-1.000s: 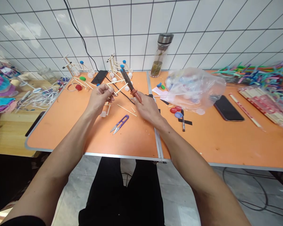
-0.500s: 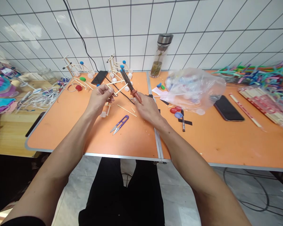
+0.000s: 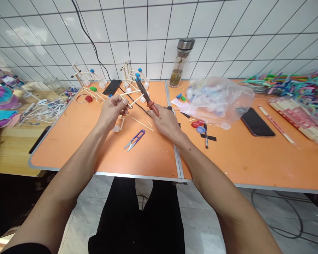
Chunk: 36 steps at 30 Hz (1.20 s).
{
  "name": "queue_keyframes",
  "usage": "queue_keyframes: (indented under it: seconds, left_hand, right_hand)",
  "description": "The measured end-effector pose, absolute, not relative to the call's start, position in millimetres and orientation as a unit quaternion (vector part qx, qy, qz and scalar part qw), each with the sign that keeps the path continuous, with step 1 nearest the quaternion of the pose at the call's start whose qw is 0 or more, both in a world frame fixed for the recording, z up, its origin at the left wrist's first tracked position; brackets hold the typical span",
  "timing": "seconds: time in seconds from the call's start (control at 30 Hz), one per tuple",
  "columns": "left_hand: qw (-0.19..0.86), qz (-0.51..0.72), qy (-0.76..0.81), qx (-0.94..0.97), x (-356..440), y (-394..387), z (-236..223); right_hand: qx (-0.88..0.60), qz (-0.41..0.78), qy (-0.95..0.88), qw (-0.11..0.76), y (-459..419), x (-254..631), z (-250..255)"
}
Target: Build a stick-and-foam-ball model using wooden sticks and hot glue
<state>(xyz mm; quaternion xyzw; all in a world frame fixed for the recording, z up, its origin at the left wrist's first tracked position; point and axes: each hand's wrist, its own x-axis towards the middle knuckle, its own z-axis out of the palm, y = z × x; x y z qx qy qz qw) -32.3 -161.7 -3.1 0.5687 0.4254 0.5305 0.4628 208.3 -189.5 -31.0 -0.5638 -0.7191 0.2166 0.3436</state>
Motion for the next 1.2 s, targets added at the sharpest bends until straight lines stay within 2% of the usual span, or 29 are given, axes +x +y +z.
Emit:
queue_keyframes:
  seconds: [1.03,1.2]
  left_hand:
    - [0.466,0.527,0.426,0.568,-31.4,-159.2,-8.0]
    - [0.469,0.525,0.431,0.565,-30.7,-159.0,-9.4]
  right_hand:
    - [-0.602,0.172,-0.706,0.33,-189.8,203.1,-26.4]
    - [-0.612,0.168,-0.713,0.3,-191.5,203.6,-24.8]
